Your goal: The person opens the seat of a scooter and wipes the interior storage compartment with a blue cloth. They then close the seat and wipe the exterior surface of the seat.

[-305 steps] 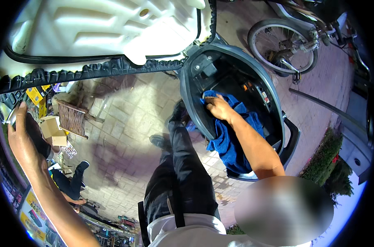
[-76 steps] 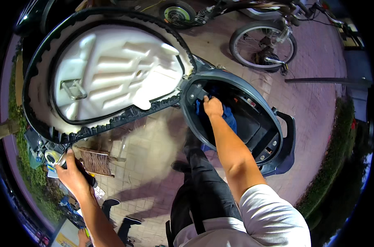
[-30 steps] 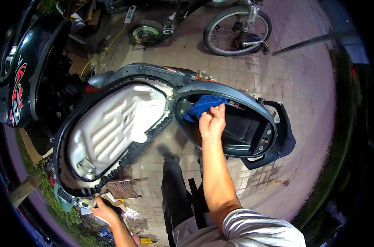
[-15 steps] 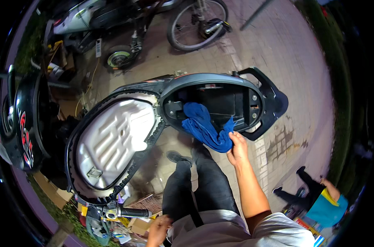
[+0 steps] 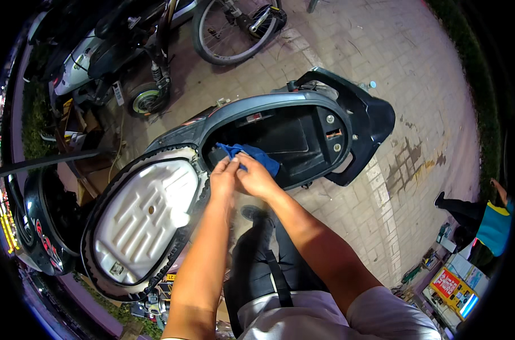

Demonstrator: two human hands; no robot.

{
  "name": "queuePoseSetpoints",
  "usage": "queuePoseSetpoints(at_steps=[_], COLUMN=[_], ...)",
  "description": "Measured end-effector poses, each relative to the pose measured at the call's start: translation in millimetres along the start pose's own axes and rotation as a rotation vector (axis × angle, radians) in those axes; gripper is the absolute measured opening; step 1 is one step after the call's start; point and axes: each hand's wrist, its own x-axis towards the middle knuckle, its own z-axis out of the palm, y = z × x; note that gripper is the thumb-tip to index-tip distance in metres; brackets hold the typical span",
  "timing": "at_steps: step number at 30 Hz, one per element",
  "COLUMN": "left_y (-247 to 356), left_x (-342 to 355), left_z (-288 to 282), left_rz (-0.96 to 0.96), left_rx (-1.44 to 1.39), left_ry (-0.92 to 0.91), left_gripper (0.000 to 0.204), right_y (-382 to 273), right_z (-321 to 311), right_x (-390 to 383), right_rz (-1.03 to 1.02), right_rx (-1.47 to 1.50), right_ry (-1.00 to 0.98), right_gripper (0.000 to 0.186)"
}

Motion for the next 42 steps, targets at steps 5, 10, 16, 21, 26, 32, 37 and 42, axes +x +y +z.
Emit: queuePoseSetpoints(at_steps=[5,10,16,21,26,32,37,42], left_y=[-40.5,-66.4,-107.8,-116.0,-108.0,-93.8,-89.8,-90.7], left_x=[79.4,146.4,186.6,194.9,179.1,161.8,163.5,159.5], left_z=[4.9,8.4,69.9,47.8,49.2,56.0,34.7,33.4], left_rz=[0.224,0.587,0.884,0.867,0.826,0.828,0.531,0.687], left_rx=[0.139,0.723,0.748,0.903,0.928,0.641,0.105,0.524], left_ry=[0.421,0.642,0.566,0.442,0.395,0.316,-0.020,0.113], left_gripper=[0.020,0.025,0.042,0.035,0.031,0.025,0.028,0.030], right_y=[13.4,-64.6,-5.7,38.1,35.7,32.7,33.9,34.4], right_z=[-28.4,-150.7,-335.8,-335.8,-327.8,-326.4,-327.4,-328.2], right_x=[-2.7,-43.9,-39.5,-13.8,-11.5,-15.9,-16.5,-13.7], right_rz=[0.026,-0.287,-0.324,-0.139,-0.081,-0.087,-0.095,-0.111], right_rx=[-0.372,-0.661,-1.319,-0.803,-0.834,-0.823,-0.872,-0.841], right_ry=[-0.140,0.259,0.909,0.884,0.932,0.899,0.875,0.868], right_gripper=[0.060,0.034,0.040,0.050,0.050,0.053,0.054,0.051])
